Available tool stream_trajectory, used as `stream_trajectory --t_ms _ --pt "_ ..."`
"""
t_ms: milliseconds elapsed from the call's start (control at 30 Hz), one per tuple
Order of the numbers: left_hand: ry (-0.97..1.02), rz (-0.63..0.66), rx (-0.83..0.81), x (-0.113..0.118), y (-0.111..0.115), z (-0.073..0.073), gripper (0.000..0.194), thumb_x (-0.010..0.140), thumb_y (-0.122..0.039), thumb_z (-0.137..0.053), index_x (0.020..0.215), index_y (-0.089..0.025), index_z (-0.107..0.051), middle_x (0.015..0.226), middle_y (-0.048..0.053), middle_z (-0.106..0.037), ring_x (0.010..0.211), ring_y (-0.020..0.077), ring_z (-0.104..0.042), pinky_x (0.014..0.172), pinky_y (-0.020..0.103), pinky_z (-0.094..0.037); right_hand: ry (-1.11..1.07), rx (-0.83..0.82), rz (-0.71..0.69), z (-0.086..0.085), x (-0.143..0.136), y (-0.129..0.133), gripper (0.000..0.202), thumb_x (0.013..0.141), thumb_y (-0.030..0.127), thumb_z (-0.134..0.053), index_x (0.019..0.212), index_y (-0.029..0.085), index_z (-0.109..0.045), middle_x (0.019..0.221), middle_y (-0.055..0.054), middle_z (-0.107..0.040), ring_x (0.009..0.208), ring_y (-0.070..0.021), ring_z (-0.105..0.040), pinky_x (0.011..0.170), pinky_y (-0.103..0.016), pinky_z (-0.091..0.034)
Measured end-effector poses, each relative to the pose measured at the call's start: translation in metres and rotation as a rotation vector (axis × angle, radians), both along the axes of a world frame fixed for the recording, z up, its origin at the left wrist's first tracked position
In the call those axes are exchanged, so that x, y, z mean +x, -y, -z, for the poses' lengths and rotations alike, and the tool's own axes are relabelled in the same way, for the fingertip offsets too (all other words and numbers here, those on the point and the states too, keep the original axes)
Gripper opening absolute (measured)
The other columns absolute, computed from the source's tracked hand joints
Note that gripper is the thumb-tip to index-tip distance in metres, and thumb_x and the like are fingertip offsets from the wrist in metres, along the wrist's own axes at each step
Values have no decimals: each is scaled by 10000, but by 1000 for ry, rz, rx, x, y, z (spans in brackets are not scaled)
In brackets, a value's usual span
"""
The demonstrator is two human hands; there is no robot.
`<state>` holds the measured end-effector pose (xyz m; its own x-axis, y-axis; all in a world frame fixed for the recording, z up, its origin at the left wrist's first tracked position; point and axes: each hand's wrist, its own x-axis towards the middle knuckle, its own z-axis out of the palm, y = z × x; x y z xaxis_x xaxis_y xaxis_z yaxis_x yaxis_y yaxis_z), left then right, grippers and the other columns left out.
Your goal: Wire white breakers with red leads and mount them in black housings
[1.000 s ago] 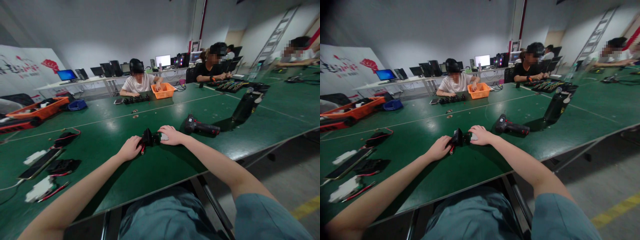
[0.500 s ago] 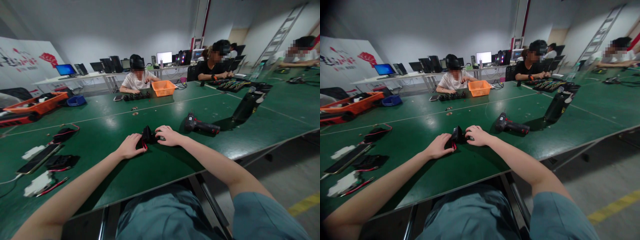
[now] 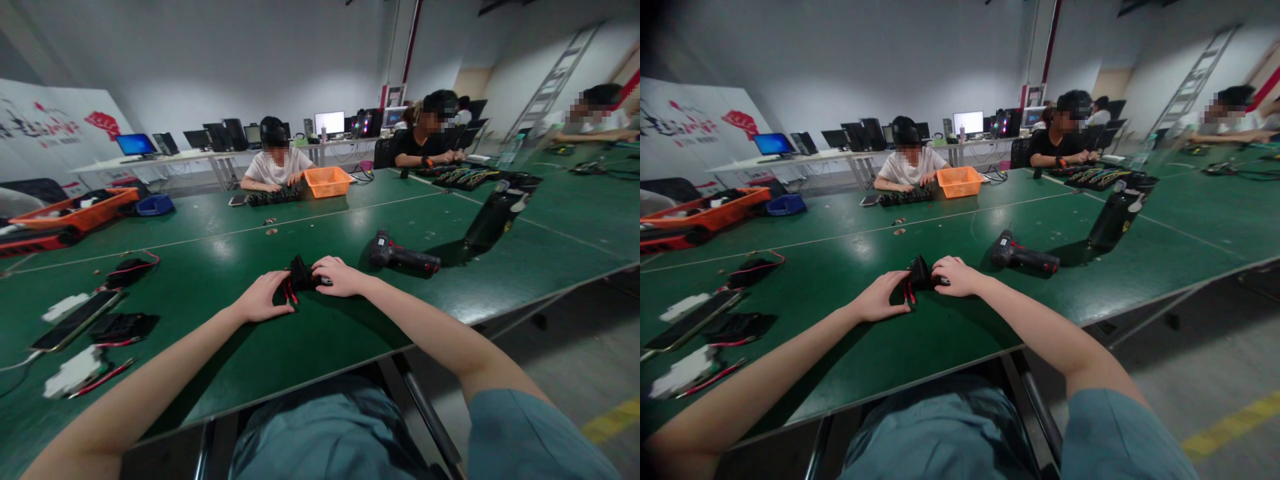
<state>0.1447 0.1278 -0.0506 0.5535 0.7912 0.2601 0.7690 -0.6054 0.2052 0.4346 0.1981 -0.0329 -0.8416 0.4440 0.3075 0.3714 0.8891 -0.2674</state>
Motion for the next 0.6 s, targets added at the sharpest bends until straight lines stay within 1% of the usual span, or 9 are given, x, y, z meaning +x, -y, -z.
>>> stream_trajectory --t_ms 100,200,300,600 --pt "-3 -18 2 -1 -1 2 961 764 -708 -644 1498 -165 -345 1478 183 -465 1355 353 -448 1118 496 -373 -1 4 17 1 1 -1 275 862 346 -666 1105 217 -678 1254 -112 -620 1235 -294 -497 1052 -502 -353" --pt "-10 -17 -10 -2 -1 3 934 797 -690 -622 1503 -152 -330 1481 186 -461 1360 343 -444 1120 490 -374 4 -4 18 2 1 -3 279 866 343 -661 1114 217 -675 1246 -113 -622 1227 -291 -502 1049 -502 -357" --pt "0 -14 -16 -2 0 3 909 813 -671 -614 1507 -157 -330 1486 184 -457 1365 340 -440 1124 493 -371 17 -10 22 3 1 -4 291 862 350 -664 1123 222 -674 1253 -115 -620 1225 -295 -502 1050 -507 -358" --pt "11 -36 -30 -1 -1 3 911 806 -670 -619 1511 -168 -337 1476 181 -474 1355 349 -451 1116 511 -378 40 -14 27 4 1 -5 301 864 359 -657 1130 216 -673 1248 -120 -626 1219 -302 -508 1044 -507 -365"
